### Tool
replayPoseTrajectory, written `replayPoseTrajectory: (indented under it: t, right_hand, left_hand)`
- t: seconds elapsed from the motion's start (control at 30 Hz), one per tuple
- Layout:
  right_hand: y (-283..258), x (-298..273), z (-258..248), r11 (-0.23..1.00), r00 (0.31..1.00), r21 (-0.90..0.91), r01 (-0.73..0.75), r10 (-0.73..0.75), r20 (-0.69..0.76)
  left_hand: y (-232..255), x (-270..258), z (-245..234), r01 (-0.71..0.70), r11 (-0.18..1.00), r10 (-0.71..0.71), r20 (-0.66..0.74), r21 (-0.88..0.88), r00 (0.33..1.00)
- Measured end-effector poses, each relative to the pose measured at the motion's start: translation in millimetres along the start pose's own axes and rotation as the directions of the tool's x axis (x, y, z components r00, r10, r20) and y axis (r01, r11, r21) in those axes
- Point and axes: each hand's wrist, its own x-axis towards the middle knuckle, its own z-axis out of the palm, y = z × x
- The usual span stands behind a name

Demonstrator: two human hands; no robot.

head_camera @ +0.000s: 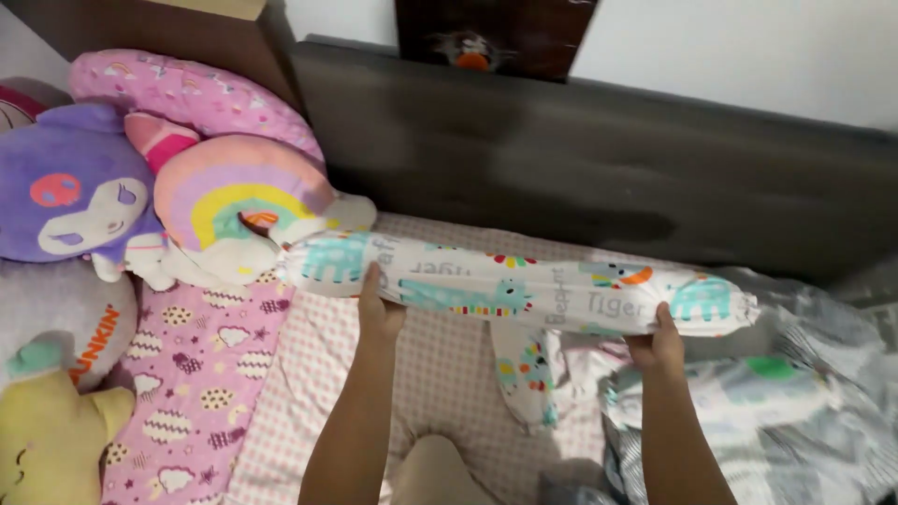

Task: Arranging and organizing various decorative pillows and plush toys on a bed.

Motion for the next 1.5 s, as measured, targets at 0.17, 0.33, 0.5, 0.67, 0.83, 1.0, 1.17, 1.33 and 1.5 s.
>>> replayPoseTrajectory:
  t: [0.17,0.33,0.5,0.67,0.83,1.0,1.17,1.33,1.5]
  right_hand:
    - [45,65,13,0.999,0.98,-0.012,-0.036,0.033,-0.196]
    - [55,117,-2,0.997,0.962,-0.044,0.056,-0.066,-0.265]
    - [84,191,-58,0.991,0.991,-0.037,0.132,-0.133,-0.012]
    - [158,222,-88,0.941,0.956,-0.183,-0.284,0.262,-0.136]
    - [191,198,48,0.912,0.842,-0.168,-0.374,0.259,-0.473]
    - [219,310,-57,0.996,0.91,-0.089,-0.014,-0.024,-0.413]
    - [212,273,-30,0.992,0.854,0.126,-0.027,0.088,-0.512]
    - [198,258,23,0.994,0.844,0.008,-0.108,0.096,-0.528]
    - [191,252,10,0.932,0.846,-0.278,-0.233,0.053,-0.531]
  left_hand:
    - [-16,102,-77,0.166,0.983,-0.176,-0.143,-0.079,0.974]
    - [-48,167,-109,0.32,0.947,-0.321,-0.178,-0.031,0.93]
    - [-88,229,-196,0.428,0.903,-0.424,-0.233,-0.038,0.875]
    - [-82,225,-220,0.669,0.687,-0.448,-0.56,0.283,0.697]
    - [-94,252,-213,0.588,0.769,-0.435,-0.469,0.25,0.769]
    - [-105,259,-227,0.471,0.86,-0.399,-0.319,0.194,0.86]
    - [-95,239,-198,0.586,0.781,-0.414,-0.523,0.216,0.745]
    - [-100,270,-266,0.531,0.82,-0.394,-0.46,0.215,0.796]
    - [-121,244,-248,0.633,0.737,-0.423,-0.57,0.237,0.705]
